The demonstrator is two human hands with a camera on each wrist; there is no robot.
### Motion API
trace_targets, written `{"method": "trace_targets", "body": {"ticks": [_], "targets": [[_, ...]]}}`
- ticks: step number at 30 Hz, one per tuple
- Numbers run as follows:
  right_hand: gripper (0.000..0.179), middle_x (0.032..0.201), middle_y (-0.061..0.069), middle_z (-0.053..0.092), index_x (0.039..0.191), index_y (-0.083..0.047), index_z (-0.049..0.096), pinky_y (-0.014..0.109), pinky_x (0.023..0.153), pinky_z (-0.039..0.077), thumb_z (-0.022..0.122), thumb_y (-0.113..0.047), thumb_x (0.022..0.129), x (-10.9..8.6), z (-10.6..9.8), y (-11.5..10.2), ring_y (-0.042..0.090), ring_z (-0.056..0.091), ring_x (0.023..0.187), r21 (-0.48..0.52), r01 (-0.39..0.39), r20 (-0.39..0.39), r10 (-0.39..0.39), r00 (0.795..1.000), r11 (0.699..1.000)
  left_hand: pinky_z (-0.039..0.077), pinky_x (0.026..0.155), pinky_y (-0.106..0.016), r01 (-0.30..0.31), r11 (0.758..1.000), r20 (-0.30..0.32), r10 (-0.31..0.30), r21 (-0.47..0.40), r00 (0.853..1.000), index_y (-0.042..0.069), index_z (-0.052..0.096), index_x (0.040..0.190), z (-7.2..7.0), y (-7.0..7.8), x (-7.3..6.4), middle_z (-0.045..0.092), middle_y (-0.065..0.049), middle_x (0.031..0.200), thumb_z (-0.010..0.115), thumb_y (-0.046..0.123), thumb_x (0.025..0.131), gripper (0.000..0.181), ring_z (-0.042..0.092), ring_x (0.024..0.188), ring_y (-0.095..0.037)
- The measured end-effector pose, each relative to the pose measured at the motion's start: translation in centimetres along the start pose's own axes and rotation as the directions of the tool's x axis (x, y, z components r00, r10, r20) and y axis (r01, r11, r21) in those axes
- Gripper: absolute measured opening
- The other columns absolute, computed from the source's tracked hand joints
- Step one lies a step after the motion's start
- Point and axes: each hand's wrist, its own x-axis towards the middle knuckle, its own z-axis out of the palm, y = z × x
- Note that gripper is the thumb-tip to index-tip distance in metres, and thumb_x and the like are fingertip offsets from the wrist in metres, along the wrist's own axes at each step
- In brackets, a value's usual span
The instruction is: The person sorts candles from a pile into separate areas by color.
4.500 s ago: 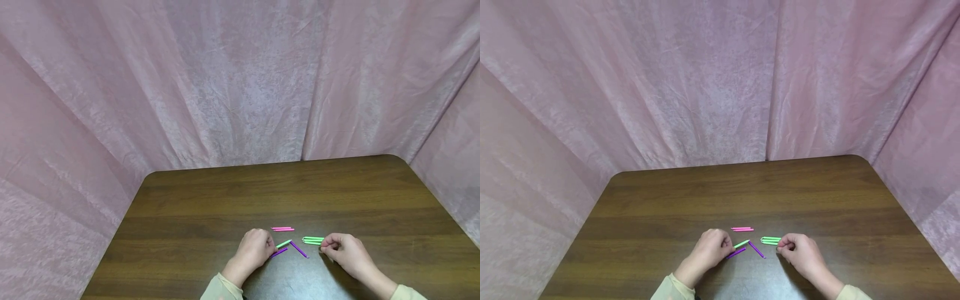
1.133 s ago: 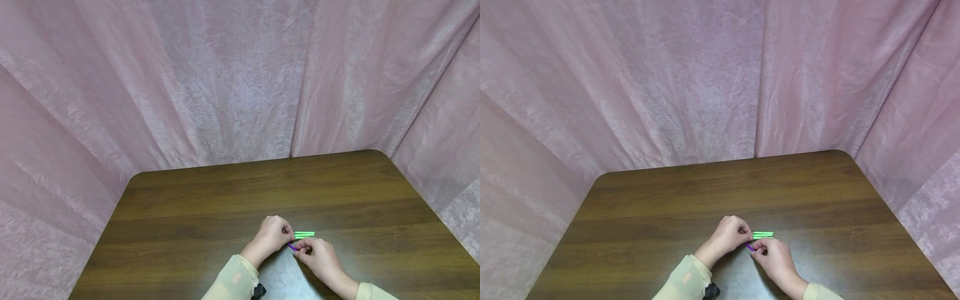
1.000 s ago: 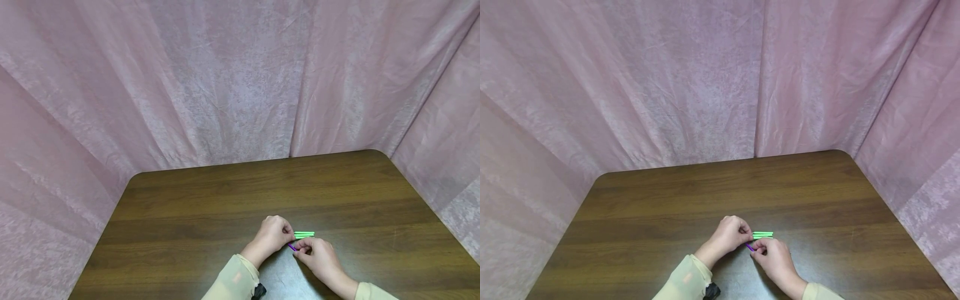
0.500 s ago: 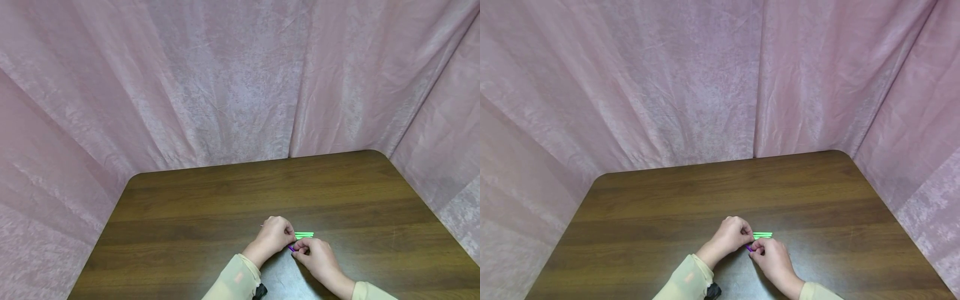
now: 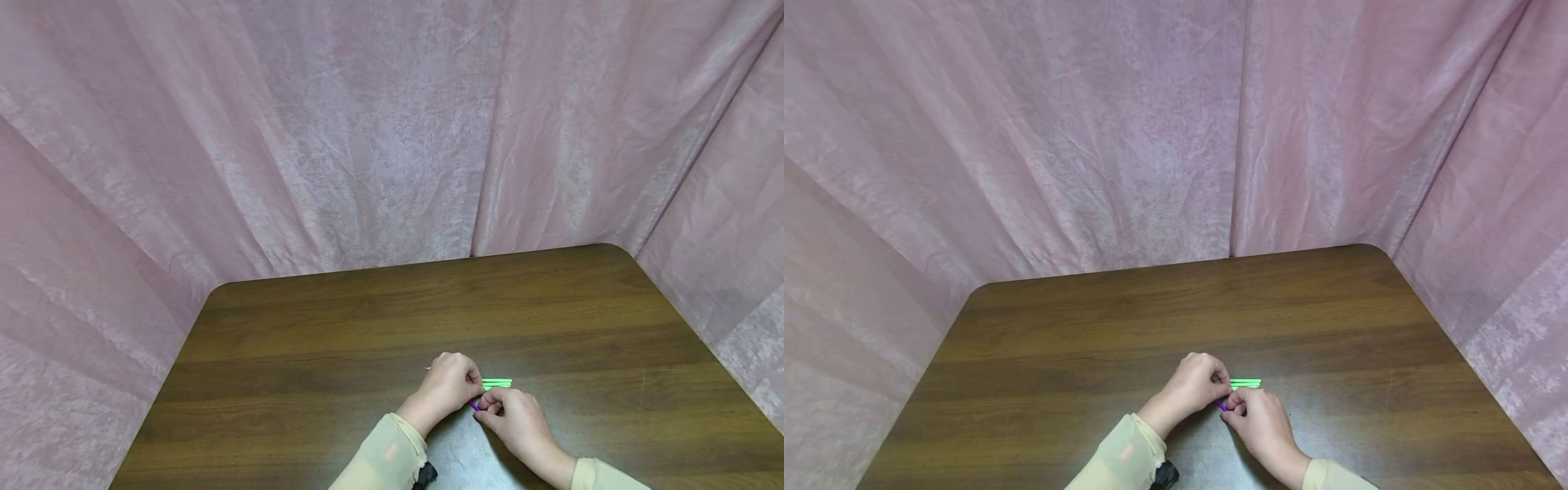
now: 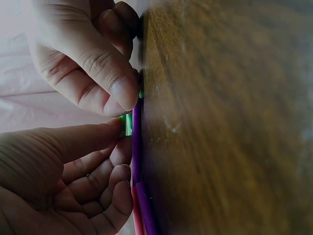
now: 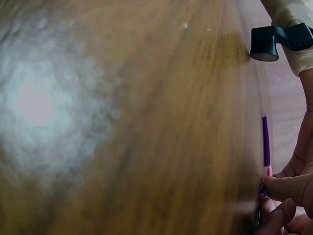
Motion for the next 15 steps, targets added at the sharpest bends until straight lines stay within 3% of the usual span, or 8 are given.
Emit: {"method": "trace_targets", "body": {"ticks": [7, 15], "targets": [[0.028, 0.061, -0.020, 0.053, 0.066, -0.024, 0.060, 0.026, 0.061, 0.042, 0.085, -0.012, 0.069, 0.01, 0.20, 0.06, -0.002, 0.048, 0.058, -0.025, 0.007, -0.013, -0.008, 1.000, 1.000, 0.045, 0.053, -0.034, 0.035, 0.999, 0.020, -0.035, -0.008, 0.999, 0.022, 0.069, 0.060, 0.08, 0.00, 0.16, 0.057, 0.018, 0.055, 0.076, 0.010, 0.070, 0.016, 0.049, 0.057, -0.001], [0.029, 0.061, -0.019, 0.052, 0.064, -0.023, 0.058, 0.026, 0.058, 0.040, 0.084, -0.011, 0.070, 0.06, 0.35, -0.02, -0.001, 0.046, 0.057, -0.053, 0.002, -0.004, -0.002, 1.000, 0.999, 0.041, 0.051, -0.027, 0.033, 0.999, 0.025, -0.034, 0.021, 0.999, 0.023, 0.069, 0.060, 0.19, -0.05, 0.26, 0.057, 0.018, 0.056, 0.075, 0.010, 0.069, 0.017, 0.048, 0.056, 0.000]]}}
